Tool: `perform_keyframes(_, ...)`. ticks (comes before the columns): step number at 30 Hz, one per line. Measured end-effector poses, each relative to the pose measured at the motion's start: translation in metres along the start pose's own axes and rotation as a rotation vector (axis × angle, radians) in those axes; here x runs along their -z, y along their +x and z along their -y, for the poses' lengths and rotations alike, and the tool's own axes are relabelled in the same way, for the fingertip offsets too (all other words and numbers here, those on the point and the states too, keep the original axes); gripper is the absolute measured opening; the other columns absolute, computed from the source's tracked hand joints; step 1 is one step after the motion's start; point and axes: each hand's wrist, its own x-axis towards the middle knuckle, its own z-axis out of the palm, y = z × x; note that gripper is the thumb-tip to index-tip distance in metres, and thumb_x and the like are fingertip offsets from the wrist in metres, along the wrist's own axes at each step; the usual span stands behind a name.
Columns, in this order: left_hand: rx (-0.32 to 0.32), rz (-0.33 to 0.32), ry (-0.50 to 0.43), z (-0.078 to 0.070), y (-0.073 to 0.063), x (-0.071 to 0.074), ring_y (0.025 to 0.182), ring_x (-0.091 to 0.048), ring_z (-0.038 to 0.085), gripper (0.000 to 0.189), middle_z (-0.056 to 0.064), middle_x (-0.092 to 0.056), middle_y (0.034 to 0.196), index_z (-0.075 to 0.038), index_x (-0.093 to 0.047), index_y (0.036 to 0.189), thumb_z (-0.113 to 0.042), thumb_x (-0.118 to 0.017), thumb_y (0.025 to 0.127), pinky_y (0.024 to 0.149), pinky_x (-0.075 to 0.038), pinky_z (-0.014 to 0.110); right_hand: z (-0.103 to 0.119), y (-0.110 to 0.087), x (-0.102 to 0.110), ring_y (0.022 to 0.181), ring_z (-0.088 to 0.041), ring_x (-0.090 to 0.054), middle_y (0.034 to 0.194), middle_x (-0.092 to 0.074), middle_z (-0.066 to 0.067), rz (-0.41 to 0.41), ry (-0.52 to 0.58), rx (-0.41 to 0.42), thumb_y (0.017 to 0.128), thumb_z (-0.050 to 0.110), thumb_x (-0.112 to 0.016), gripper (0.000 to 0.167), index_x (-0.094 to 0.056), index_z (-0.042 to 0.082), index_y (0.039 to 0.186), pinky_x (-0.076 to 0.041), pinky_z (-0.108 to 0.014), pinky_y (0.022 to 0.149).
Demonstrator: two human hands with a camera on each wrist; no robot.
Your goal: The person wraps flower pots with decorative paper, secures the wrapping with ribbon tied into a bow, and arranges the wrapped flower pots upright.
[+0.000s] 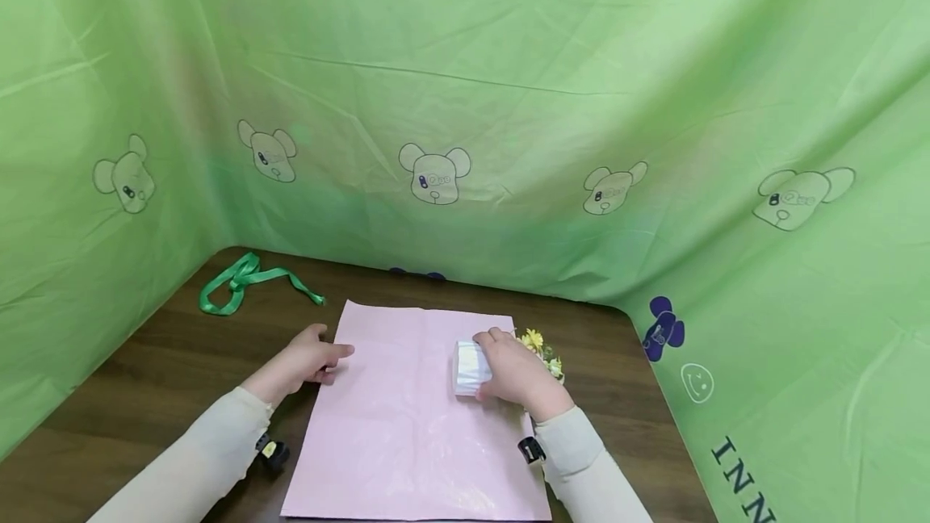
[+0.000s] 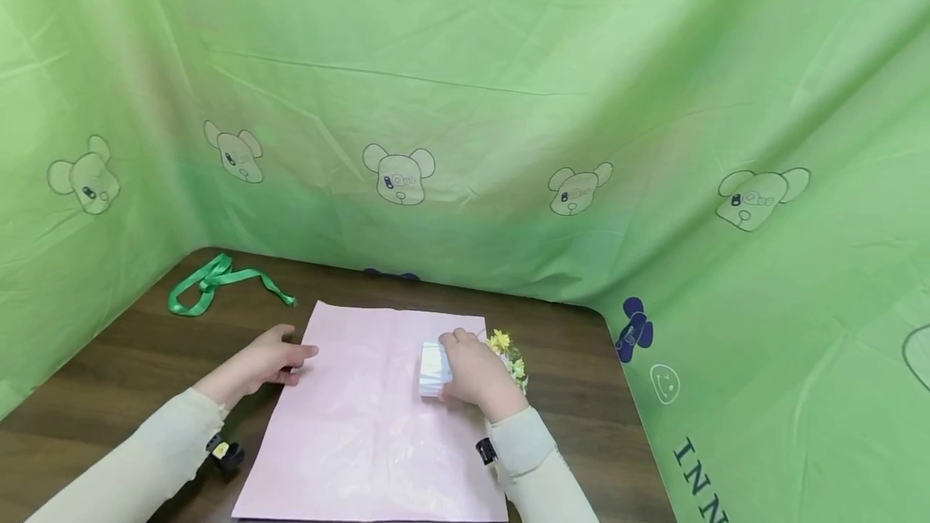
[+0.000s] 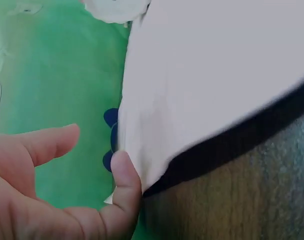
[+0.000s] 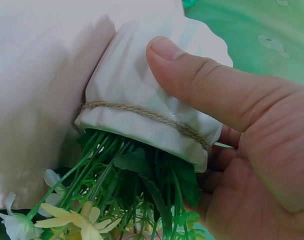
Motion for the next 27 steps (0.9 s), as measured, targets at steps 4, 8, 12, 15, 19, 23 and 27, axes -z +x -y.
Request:
perform_keyframes(4, -0.009, -0.014, 0.140, 0.000, -0.006, 0.002, 0.089, -0.061, 0.024, 0.088, 0.028, -0.055, 0.121, 0.013, -0.022, 0.153, -0.025, -0.075, 0.093, 0.068, -0.060, 0.035, 0.001, 0.000, -0.001, 0.105, -0.024, -0.059, 0.121, -0.061, -0.009, 0.004, -0.002, 0.001, 0.066, 0.027, -0.096, 0.085, -0.056, 0.004, 0.137, -0.051, -0.044, 0.097)
perform_keyframes(8, -0.151, -0.055, 0.515, -0.001, -0.012, -0.006, 0.092, -0.064, 0.030, 0.064, 0.025, -0.063, 0.119, 0.014, -0.054, 0.130, -0.023, -0.081, 0.085, 0.075, -0.058, 0.042, 0.001, -0.001, 0.000, 0.106, -0.024, -0.059, 0.121, -0.061, -0.010, 0.004, -0.008, -0.001, 0.065, 0.027, -0.096, 0.086, -0.056, 0.003, 0.137, -0.051, -0.044, 0.098)
perform_keyframes(12, -0.279, -0.127, 0.796, -0.002, -0.016, -0.018, 0.091, -0.063, 0.032, 0.040, 0.019, -0.066, 0.100, 0.007, -0.067, 0.104, -0.012, -0.086, 0.074, 0.081, -0.055, 0.048, 0.001, -0.001, 0.001, 0.105, -0.024, -0.059, 0.121, -0.061, -0.010, 0.002, -0.016, -0.002, 0.065, 0.027, -0.096, 0.086, -0.056, 0.003, 0.137, -0.051, -0.044, 0.098)
perform_keyframes(15, -0.291, -0.161, 0.874, -0.003, -0.018, -0.024, 0.081, -0.059, 0.028, 0.029, 0.015, -0.063, 0.088, 0.005, -0.067, 0.091, -0.007, -0.085, 0.072, 0.075, -0.055, 0.045, 0.002, -0.001, 0.001, 0.104, -0.024, -0.059, 0.120, -0.061, -0.010, 0.002, -0.015, -0.001, 0.065, 0.026, -0.096, 0.086, -0.055, 0.003, 0.137, -0.052, -0.044, 0.097)
perform_keyframes(19, -0.273, -0.175, 0.908, -0.006, -0.021, -0.025, 0.073, -0.056, 0.024, 0.021, 0.014, -0.063, 0.079, 0.003, -0.065, 0.079, -0.005, -0.083, 0.072, 0.069, -0.055, 0.040, 0.002, -0.001, 0.000, 0.103, -0.024, -0.059, 0.120, -0.061, -0.010, 0.003, -0.011, 0.001, 0.065, 0.026, -0.096, 0.085, -0.055, 0.003, 0.137, -0.052, -0.044, 0.096)
perform_keyframes(23, -0.253, -0.166, 0.896, -0.007, -0.022, -0.024, 0.069, -0.054, 0.022, 0.021, 0.012, -0.063, 0.077, 0.003, -0.065, 0.078, -0.005, -0.084, 0.072, 0.066, -0.054, 0.037, 0.003, -0.001, 0.000, 0.103, -0.025, -0.060, 0.119, -0.061, -0.010, 0.001, -0.012, 0.002, 0.065, 0.027, -0.096, 0.086, -0.055, 0.003, 0.137, -0.052, -0.044, 0.096)
perform_keyframes(27, -0.245, -0.163, 0.894, -0.009, -0.021, -0.025, 0.069, -0.054, 0.020, 0.023, 0.010, -0.063, 0.078, 0.005, -0.065, 0.082, -0.005, -0.084, 0.074, 0.068, -0.055, 0.037, 0.002, -0.001, 0.000, 0.103, -0.025, -0.060, 0.119, -0.061, -0.010, -0.003, -0.016, 0.001, 0.064, 0.026, -0.096, 0.086, -0.056, 0.003, 0.137, -0.052, -0.044, 0.096)
